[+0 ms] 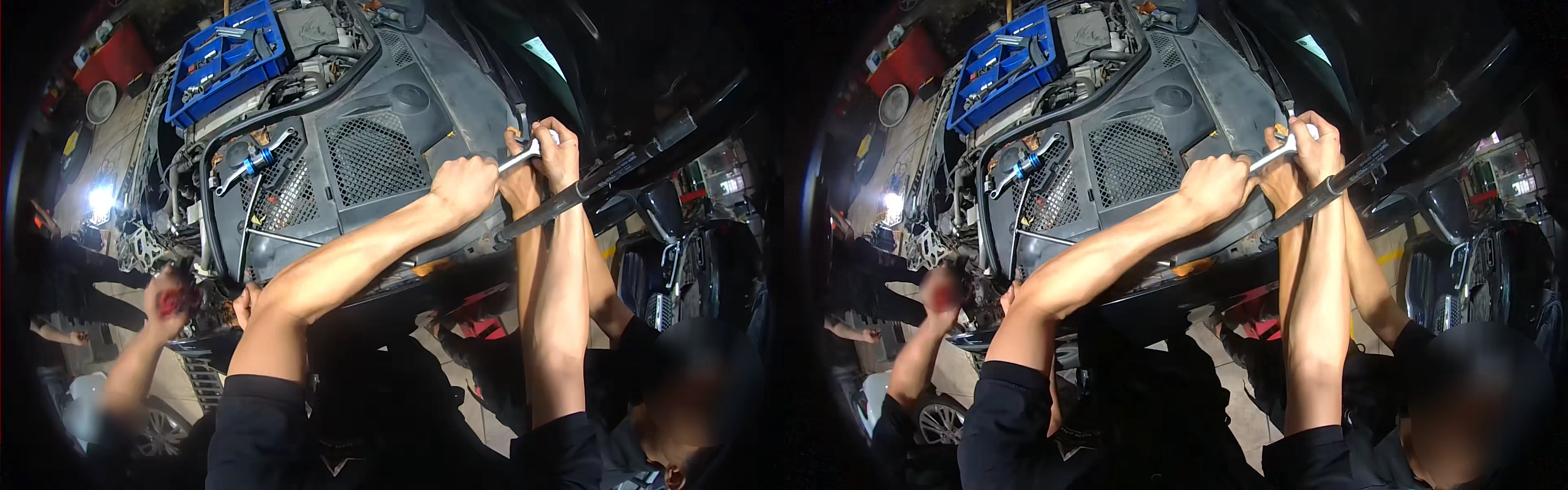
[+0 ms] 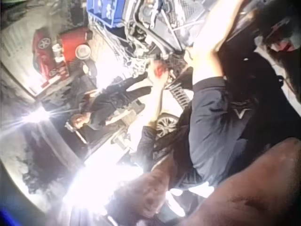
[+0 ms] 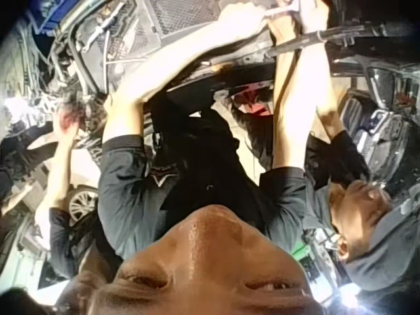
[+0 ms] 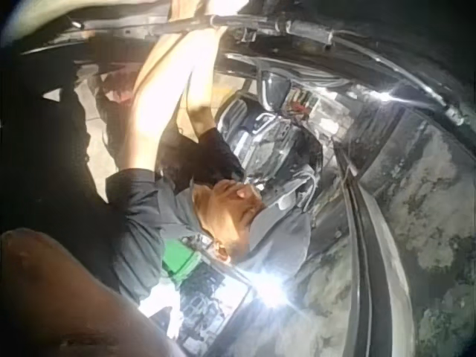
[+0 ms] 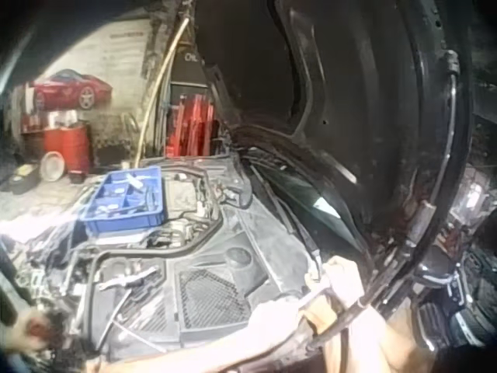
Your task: The person moves a car battery and then works on the front of a black car with its hood open. They use a socket wrench and other tools to tighten bolts on the windshield wiper linkage and surrounding components.
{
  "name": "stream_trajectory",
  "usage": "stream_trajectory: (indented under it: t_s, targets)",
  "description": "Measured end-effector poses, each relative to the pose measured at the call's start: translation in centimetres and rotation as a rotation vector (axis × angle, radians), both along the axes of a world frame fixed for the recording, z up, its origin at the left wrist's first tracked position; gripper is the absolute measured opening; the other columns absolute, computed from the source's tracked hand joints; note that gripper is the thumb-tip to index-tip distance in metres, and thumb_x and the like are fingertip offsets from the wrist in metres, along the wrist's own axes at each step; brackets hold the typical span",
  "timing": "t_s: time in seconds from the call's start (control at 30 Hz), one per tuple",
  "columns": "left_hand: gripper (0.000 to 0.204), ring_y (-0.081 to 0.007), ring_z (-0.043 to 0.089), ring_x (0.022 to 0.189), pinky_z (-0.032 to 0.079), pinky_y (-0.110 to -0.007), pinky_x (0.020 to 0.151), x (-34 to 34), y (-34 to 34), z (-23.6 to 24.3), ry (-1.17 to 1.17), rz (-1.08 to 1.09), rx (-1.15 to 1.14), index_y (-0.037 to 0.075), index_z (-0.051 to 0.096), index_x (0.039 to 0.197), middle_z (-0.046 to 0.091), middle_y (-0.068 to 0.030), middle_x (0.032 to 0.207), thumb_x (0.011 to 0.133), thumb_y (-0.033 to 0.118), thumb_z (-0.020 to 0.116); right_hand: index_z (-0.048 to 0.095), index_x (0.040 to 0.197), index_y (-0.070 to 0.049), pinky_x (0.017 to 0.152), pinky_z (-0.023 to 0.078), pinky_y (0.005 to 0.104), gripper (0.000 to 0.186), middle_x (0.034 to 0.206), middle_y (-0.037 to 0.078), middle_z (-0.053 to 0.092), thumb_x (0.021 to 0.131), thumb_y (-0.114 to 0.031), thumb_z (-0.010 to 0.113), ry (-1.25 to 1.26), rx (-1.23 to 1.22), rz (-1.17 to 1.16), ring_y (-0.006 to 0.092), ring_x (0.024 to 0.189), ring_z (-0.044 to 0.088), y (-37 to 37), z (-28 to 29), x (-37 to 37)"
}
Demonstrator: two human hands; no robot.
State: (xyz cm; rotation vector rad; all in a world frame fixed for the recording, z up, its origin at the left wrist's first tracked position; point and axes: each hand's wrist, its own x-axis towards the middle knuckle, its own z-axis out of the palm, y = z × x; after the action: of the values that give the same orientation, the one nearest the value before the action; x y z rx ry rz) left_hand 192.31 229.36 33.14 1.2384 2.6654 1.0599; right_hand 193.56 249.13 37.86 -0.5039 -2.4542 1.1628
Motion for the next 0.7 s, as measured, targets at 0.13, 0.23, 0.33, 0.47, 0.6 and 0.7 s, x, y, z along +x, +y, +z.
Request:
stream_trajectory:
  t_s: [0.13,0.23,0.33,0.47,0.6,0.7]
  targets:
    - [0.029,-0.0410,0.067,0.073,0.054,-0.050,0.064,-0.3,0.4,-0.3,0.028,-0.005,0.011,-0.002,0.063,0.096,0.066,-0.0239,0.076,0.089,0.025,0.057,0.066,0.081,-0.006,0.051,0.040,0.0276,0.025,0.062,0.002,0.058,0.086,-0.031,0.061,0.055,0.048,-0.002,0.0093,0.056,0.052,0.8,-0.8,0.2]
    - [0.027,-0.0408,0.067,0.073,0.054,-0.049,0.066,-1.4,-0.1,0.0,0.070,-0.050,-0.038,-0.001,0.064,0.094,0.066,-0.0233,0.075,0.089,0.024,0.054,0.066,0.082,-0.005,0.050,0.041,0.0273,0.025,0.062,0.002,0.057,0.087,-0.029,0.061,0.041,-0.017,0.001,0.0088,0.057,0.052,0.2,-0.2,0.4]
    - [0.023,-0.0387,0.067,0.073,0.054,-0.048,0.066,-3.4,0.1,-0.6,0.143,-0.101,-0.088,0.002,0.065,0.089,0.066,-0.0213,0.075,0.087,0.024,0.056,0.065,0.082,-0.005,0.050,0.041,0.0275,0.026,0.063,0.003,0.058,0.087,-0.029,0.061,0.043,-0.004,-0.004,0.0087,0.056,0.051,0.4,-0.3,0.5]
    - [0.020,-0.0367,0.066,0.070,0.053,-0.047,0.064,-9.1,-0.4,0.6,0.378,-0.267,-0.138,0.006,0.064,0.084,0.065,-0.0175,0.070,0.083,0.026,0.062,0.064,0.085,-0.003,0.058,0.045,0.0313,0.027,0.068,0.008,0.060,0.087,-0.030,0.061,0.072,0.082,-0.017,0.0128,0.064,0.055,0.1,-0.2,0.9]
    - [0.018,-0.0363,0.066,0.068,0.052,-0.047,0.060,-15.3,1.6,4.6,0.634,-0.477,-0.178,0.009,0.062,0.090,0.064,-0.0149,0.066,0.082,0.025,0.061,0.060,0.090,0.001,0.067,0.046,0.0321,0.026,0.074,0.012,0.060,0.094,-0.024,0.054,0.153,0.161,-0.036,0.0159,0.073,0.057,-0.1,-0.2,0.6]
    - [0.017,-0.0370,0.066,0.069,0.052,-0.047,0.060,-15.7,1.7,4.1,0.623,-0.474,-0.219,0.009,0.063,0.090,0.065,-0.0151,0.068,0.081,0.024,0.061,0.059,0.090,0.000,0.065,0.045,0.0311,0.024,0.074,0.010,0.061,0.094,-0.023,0.055,0.119,0.127,-0.049,0.0135,0.070,0.055,-0.4,-0.1,0.3]
